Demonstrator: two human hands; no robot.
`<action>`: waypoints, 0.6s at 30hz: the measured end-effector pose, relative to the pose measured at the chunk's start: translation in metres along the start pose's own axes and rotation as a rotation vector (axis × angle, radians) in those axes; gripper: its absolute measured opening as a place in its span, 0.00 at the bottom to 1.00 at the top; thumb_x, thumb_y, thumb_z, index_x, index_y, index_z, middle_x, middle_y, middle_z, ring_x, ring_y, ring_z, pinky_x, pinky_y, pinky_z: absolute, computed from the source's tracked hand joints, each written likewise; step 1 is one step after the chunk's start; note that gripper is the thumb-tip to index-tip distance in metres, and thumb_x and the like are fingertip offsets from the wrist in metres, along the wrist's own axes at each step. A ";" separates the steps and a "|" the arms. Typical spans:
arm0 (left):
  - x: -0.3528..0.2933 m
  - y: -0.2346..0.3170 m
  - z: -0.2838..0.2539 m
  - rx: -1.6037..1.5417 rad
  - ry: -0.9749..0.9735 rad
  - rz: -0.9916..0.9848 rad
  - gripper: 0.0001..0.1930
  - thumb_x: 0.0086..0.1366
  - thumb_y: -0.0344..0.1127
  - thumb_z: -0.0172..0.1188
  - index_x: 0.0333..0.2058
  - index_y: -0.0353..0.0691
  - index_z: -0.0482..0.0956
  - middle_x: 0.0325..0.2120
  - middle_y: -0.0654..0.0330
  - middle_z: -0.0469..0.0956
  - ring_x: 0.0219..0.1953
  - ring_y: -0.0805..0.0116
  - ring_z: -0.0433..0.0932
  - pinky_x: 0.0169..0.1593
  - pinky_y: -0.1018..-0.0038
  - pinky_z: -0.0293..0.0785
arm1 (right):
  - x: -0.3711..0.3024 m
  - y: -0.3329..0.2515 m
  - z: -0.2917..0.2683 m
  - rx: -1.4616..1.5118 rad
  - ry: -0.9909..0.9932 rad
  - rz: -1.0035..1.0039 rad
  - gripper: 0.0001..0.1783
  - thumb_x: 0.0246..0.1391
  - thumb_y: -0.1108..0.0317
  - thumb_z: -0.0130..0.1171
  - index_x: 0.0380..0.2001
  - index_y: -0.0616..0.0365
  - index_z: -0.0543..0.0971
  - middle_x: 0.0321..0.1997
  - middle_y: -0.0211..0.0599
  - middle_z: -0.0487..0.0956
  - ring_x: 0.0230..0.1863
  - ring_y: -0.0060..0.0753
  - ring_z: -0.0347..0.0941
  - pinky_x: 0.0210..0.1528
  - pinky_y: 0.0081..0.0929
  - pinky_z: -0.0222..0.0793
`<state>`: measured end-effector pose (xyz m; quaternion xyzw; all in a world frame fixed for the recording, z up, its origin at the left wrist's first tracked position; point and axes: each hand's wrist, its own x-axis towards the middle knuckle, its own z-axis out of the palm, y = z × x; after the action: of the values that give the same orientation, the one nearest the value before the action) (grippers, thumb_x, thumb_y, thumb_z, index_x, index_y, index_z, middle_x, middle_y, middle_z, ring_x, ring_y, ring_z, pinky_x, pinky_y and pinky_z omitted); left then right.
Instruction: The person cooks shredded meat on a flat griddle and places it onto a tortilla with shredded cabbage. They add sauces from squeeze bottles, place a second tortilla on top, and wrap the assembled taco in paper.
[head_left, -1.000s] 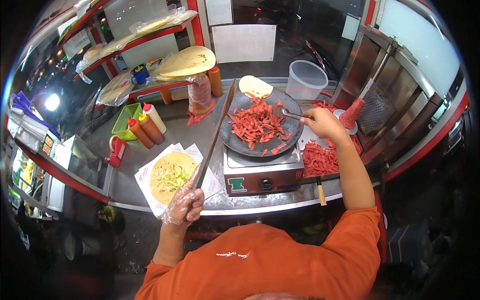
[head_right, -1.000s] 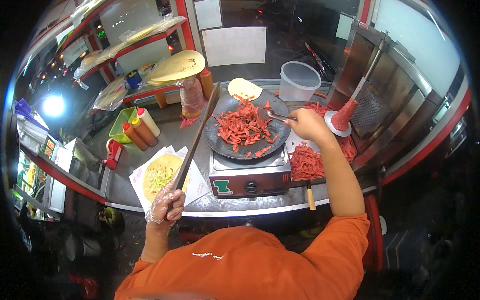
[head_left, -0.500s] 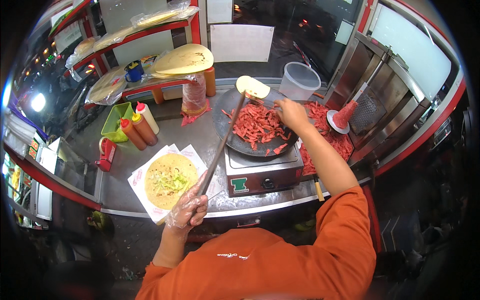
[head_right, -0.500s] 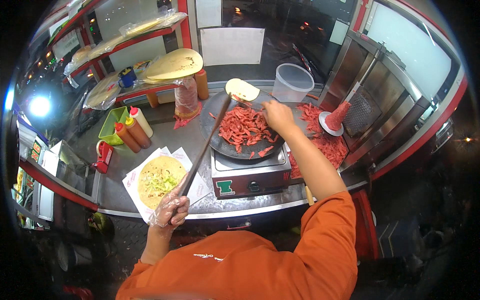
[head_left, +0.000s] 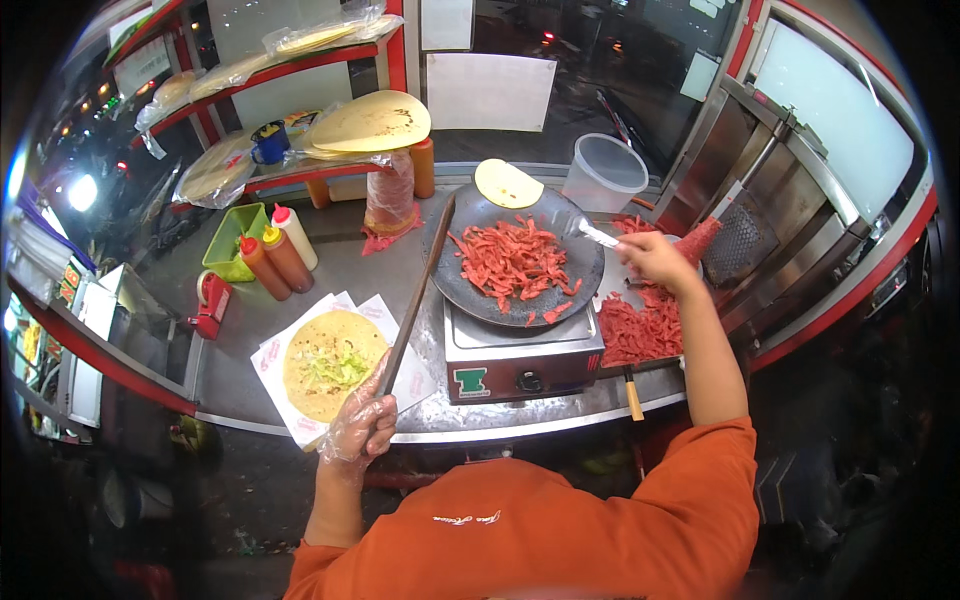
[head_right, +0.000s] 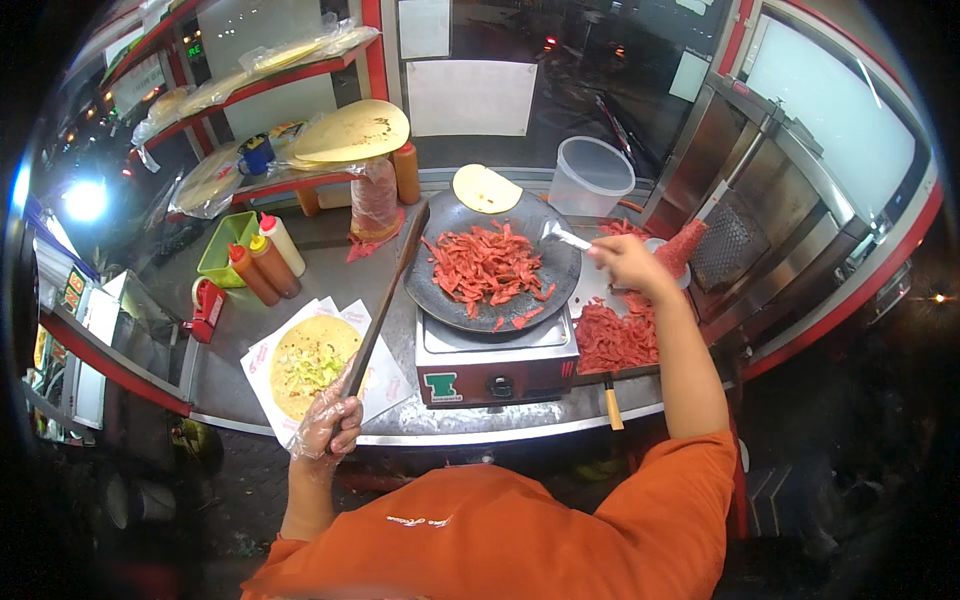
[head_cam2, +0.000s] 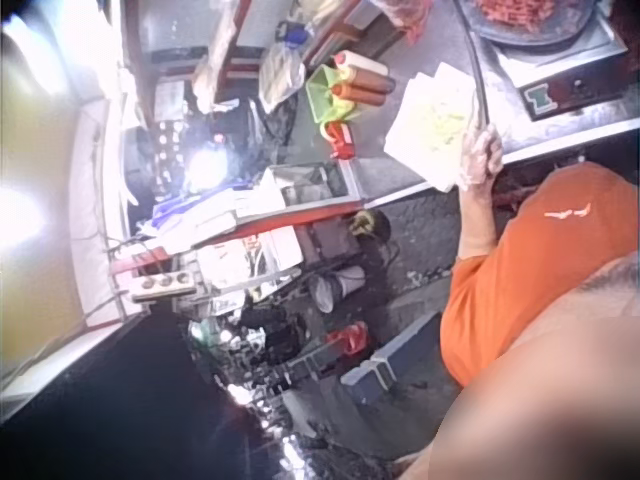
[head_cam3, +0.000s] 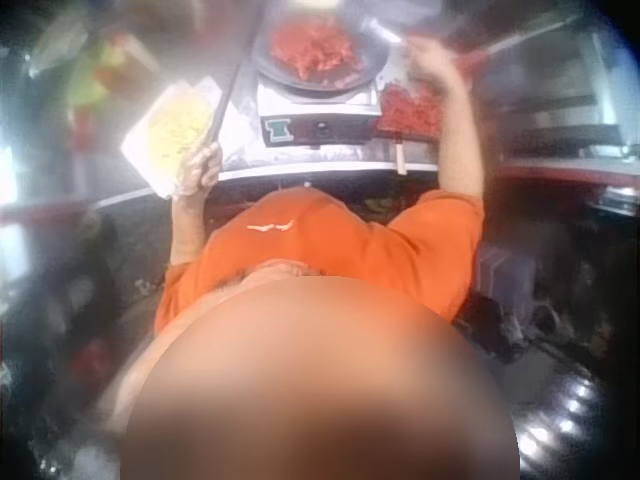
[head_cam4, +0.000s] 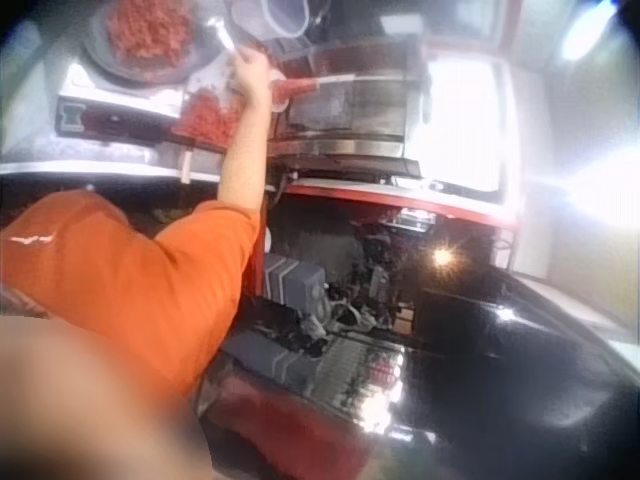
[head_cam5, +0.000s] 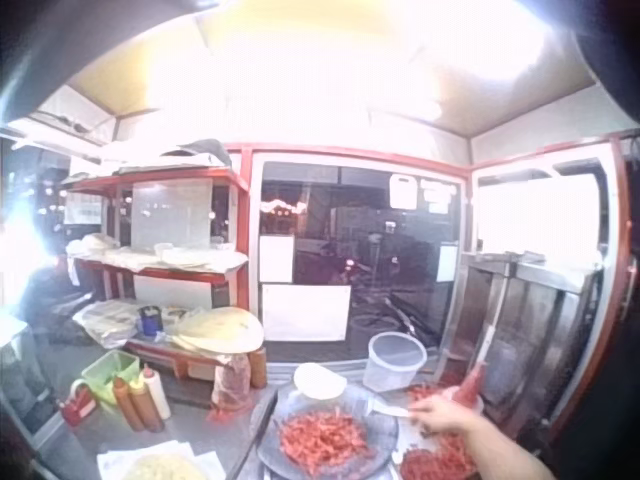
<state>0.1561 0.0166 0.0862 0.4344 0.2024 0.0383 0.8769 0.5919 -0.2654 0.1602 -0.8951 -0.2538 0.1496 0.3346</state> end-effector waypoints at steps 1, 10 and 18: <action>0.001 0.000 0.006 0.012 -0.003 0.004 0.36 0.70 0.31 0.49 0.74 0.50 0.47 0.21 0.68 0.62 0.12 0.84 0.55 0.14 0.87 0.52 | -0.003 -0.009 -0.001 0.054 0.066 0.129 0.16 0.63 0.58 0.60 0.39 0.62 0.84 0.26 0.35 0.80 0.19 0.21 0.70 0.21 0.26 0.67; 0.019 -0.005 0.055 -0.110 -0.062 -0.029 0.37 0.69 0.28 0.49 0.74 0.52 0.47 0.22 0.68 0.61 0.13 0.84 0.54 0.14 0.87 0.51 | 0.020 -0.066 0.034 -0.384 0.057 -0.401 0.19 0.59 0.50 0.63 0.40 0.55 0.85 0.23 0.39 0.79 0.26 0.37 0.77 0.30 0.38 0.70; -0.021 -0.008 0.021 -0.032 0.159 0.029 0.36 0.70 0.33 0.54 0.73 0.54 0.49 0.21 0.66 0.62 0.10 0.83 0.55 0.12 0.85 0.52 | -0.041 -0.071 0.023 -0.787 0.140 -0.713 0.22 0.51 0.56 0.68 0.48 0.54 0.82 0.38 0.43 0.80 0.44 0.47 0.78 0.43 0.42 0.74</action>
<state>0.1447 -0.0089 0.0984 0.4189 0.2645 0.0887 0.8641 0.5225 -0.2305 0.1948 -0.8190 -0.5562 -0.1397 0.0199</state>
